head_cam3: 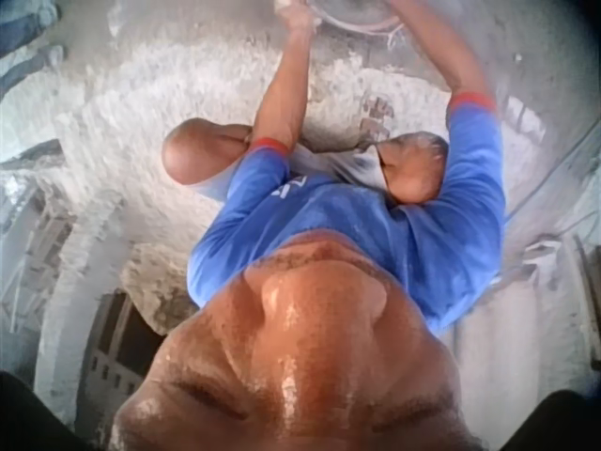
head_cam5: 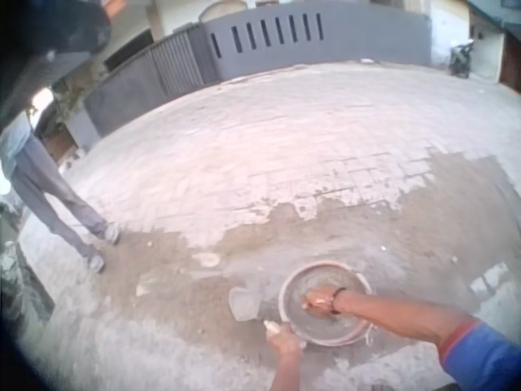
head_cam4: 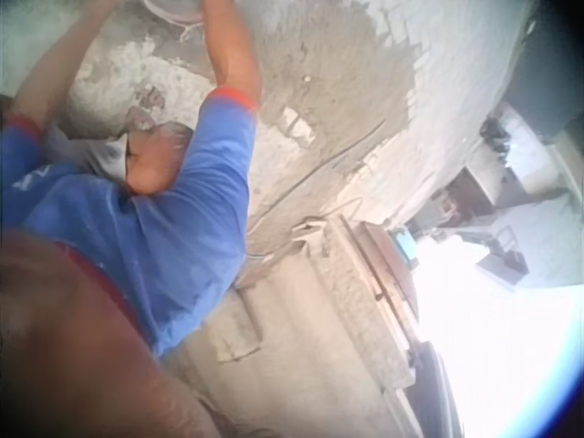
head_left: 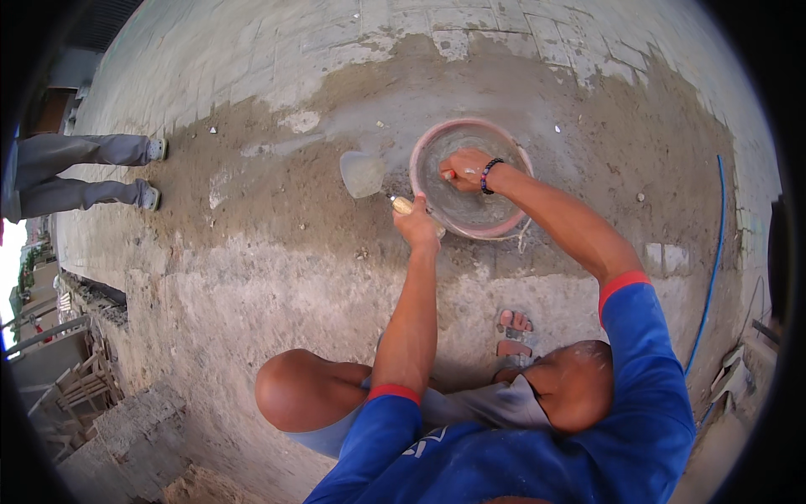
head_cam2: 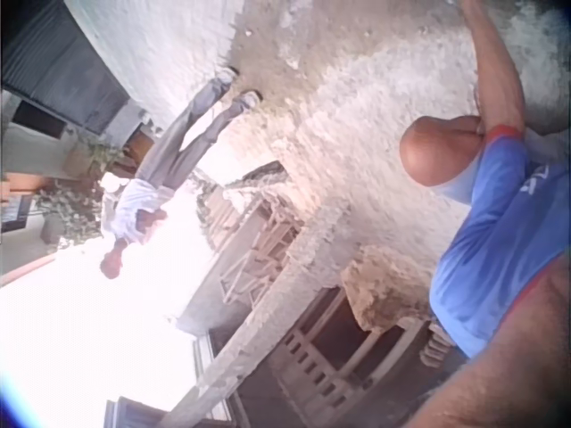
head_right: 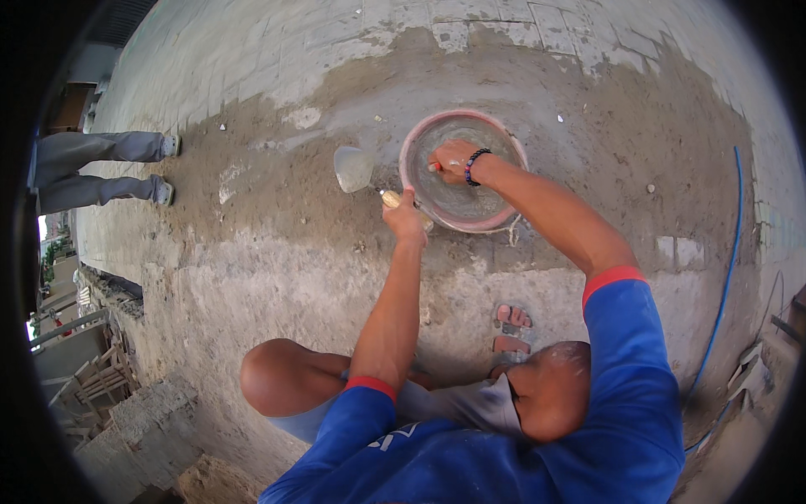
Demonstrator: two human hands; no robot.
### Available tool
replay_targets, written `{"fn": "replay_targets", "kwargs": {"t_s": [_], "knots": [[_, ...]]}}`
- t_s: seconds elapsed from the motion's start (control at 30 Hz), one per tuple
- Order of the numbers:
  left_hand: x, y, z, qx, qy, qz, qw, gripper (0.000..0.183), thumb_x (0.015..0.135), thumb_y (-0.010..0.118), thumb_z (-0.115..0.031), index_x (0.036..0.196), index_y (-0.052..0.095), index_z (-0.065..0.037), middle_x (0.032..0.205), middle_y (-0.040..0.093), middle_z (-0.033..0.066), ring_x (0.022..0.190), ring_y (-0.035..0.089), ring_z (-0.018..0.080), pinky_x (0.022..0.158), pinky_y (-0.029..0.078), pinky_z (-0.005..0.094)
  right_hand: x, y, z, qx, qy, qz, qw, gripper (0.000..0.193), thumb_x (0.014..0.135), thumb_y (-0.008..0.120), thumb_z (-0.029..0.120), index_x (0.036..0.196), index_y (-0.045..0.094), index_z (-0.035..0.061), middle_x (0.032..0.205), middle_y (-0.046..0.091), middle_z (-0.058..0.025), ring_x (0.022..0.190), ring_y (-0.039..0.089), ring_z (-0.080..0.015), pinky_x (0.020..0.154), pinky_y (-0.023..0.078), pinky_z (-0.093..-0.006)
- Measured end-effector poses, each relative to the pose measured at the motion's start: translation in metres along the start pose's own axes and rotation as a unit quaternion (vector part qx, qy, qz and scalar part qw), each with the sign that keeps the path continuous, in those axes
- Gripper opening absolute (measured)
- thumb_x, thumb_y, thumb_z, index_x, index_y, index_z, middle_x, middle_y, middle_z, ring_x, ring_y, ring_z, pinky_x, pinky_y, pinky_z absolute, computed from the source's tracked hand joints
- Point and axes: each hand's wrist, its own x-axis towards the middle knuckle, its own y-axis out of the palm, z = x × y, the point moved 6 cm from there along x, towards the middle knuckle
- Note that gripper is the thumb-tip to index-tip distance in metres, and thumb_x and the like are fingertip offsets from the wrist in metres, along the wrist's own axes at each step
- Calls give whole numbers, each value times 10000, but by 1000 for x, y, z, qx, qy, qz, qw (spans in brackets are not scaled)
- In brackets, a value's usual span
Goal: The person cleans a small bucket with a brush and water before picking up a stack of cardboard-wrapped materials.
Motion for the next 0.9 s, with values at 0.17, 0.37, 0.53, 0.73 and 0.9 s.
{"fn": "replay_targets", "kwargs": {"t_s": [0.17,0.37,0.53,0.73,0.9], "knots": [[-3,5,3,21,-1,20,1000,314,818,672,-102,1047,502,30,928,579,80,800,551,184,715,454,345,15,23,8,-64,-117,2,991,96,701,611,103,785,647,74,784,654,-151,794,634,-348,704,505,-429],[1,1,5,9,3,6,1000,303,823,664,-88,1031,484,40,930,574,94,790,549,183,704,456,323,11,46,-27,-139,0,50,989,124,740,617,107,850,671,83,902,675,-130,898,641,-314,762,512,-405],[3,1,8,12,-6,31,999,297,824,670,-103,1042,515,26,935,589,85,793,568,184,705,467,335,4,39,-54,-90,139,35,986,177,769,582,85,912,685,66,961,668,-162,932,638,-313,813,504,-400],[2,1,7,-1,-17,32,999,336,822,678,-104,1074,499,29,952,589,90,817,569,193,726,465,342,-23,47,-73,-7,248,14,969,225,782,550,160,891,681,13,966,642,-235,936,616,-364,816,485,-423],[0,4,6,-2,-3,9,1000,339,815,679,-84,1050,476,54,917,576,97,773,549,188,701,453,331,-33,53,-71,121,338,25,933,287,726,568,151,933,670,-21,1001,639,-246,961,614,-374,830,491,-407]]}}
